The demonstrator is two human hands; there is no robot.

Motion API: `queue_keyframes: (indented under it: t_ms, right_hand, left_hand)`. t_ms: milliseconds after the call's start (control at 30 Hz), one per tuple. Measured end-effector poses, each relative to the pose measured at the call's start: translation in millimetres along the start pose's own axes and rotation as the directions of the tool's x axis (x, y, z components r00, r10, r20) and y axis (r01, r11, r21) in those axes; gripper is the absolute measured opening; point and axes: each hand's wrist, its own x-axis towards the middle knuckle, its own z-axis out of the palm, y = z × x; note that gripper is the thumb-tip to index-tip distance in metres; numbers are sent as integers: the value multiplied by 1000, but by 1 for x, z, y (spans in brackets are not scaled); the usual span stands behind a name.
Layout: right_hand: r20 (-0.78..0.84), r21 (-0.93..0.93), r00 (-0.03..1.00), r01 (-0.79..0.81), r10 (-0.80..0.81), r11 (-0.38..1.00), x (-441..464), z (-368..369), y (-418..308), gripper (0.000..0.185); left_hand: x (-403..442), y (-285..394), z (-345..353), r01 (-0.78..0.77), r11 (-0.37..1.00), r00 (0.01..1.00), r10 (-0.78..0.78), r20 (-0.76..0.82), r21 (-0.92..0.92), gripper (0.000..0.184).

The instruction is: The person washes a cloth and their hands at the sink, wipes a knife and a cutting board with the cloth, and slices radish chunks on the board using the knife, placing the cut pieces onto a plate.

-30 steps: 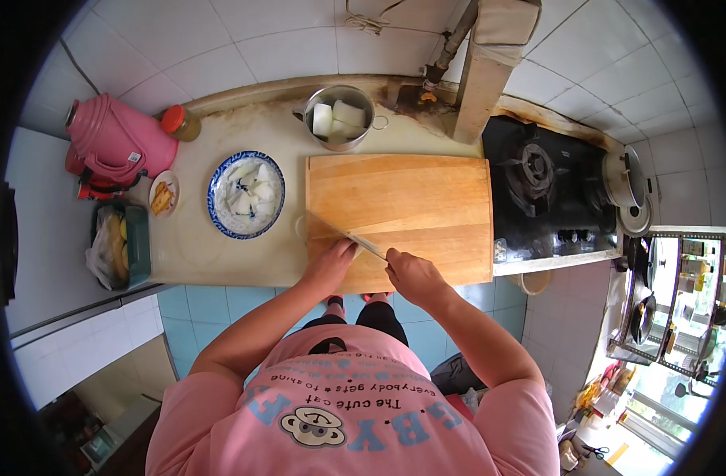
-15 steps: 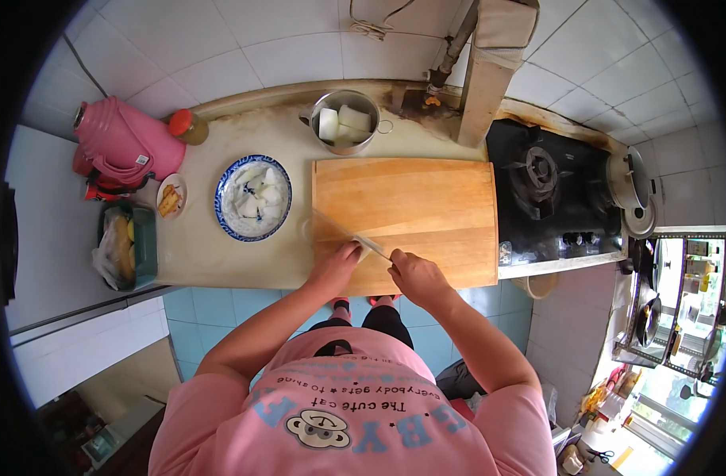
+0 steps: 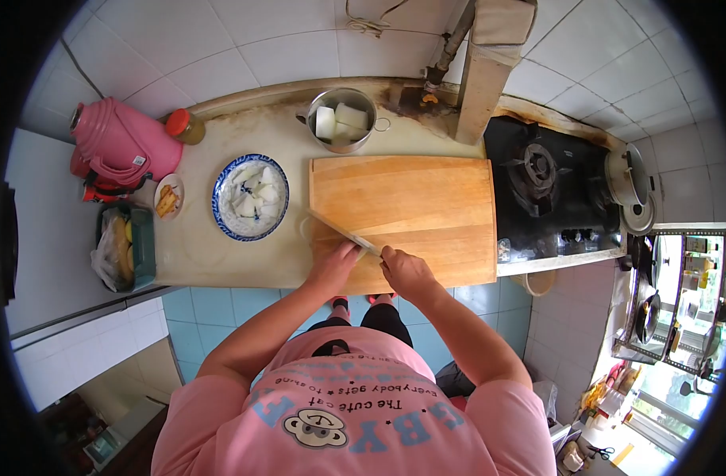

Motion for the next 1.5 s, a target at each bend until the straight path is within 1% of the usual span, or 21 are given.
queue_keyframes:
  t_ms: [33,133,267,333,467,567,667,733,767,833,867,933,1067,1133,1233,1333,1500]
  right_hand:
    - [-28,3,1000,-7,7,1000,0,2,1,20]
    - [-32,34,999,-36,37,999,-3,0,2,21]
    - [-26,48,1000,6,-5,999,-11,-20,-5,22]
    - [43,48,999,1,-3,999,-18,-33,-11,21]
    - [91,16,996,-20,18,1000,-22,-42,-12,20]
    - [112,-14,994,-13,14,1000,-19,-40,-11,20]
    - [98,6,995,-16,15,1000,-11,-27,-10,20]
    - [69,15,998,-16,15,1000,-5,-16,-8,20]
    - [70,16,997,-15,14,1000,-4,-9,-6,20]
    - [-23,12,999,-30,30,999,-2,1,-4,21]
    - [-26,11,999,-28,28,1000,-1,3,0,21]
    - [-19,59,998,-52,54,997,-4,2,0,22]
    - [-25,59,999,-33,34,998,-10,-11,-5,22]
    - [31,56,999,-19,18,998,-16,-25,-12,22]
    - [59,18,998,4,-5,1000,-21,-38,-15,21]
    - [91,-14,996,0,2,1000,-20,-36,-11,21]
    - [80,5,997,-13,12,1000,-11,-24,-14,20]
  left_hand:
    - [0,0,0,4,1000,1000,-4,-15,-23,34]
    - [0,-1,-1,-12,999,999,11,-33,-45,33]
    - [-2,0,-6,-4,1000,1000,4,-4,-21,33]
    - [-3,-1,-1,-4,999,1000,4,-5,37,33]
    - [-3,-3,6,1,999,1000,-1,-4,33,34]
    - [-3,-6,9,-30,999,999,31,-26,42,36]
    - [-5,-7,12,-50,996,997,53,-50,73,38]
    - [-5,-6,13,3,1000,1000,-3,-30,1,35]
    - [-5,-6,13,5,1000,1000,-5,-30,1,35]
    - [-4,-6,9,-1,999,999,0,-35,-33,31]
    - [-3,-5,6,-2,1000,999,1,-37,-30,31]
    - [-5,-2,3,13,999,999,-15,-34,-47,29]
    - [-6,-3,1,-15,999,999,14,-37,-31,30]
    - [-6,-3,5,-9,1000,998,10,-56,6,31]
    - [-6,-3,8,-7,1000,998,8,-61,7,32]
    - [-6,-3,7,0,1000,1000,0,-27,-3,32]
    - [-7,-3,7,1,1000,999,-2,-47,-3,32]
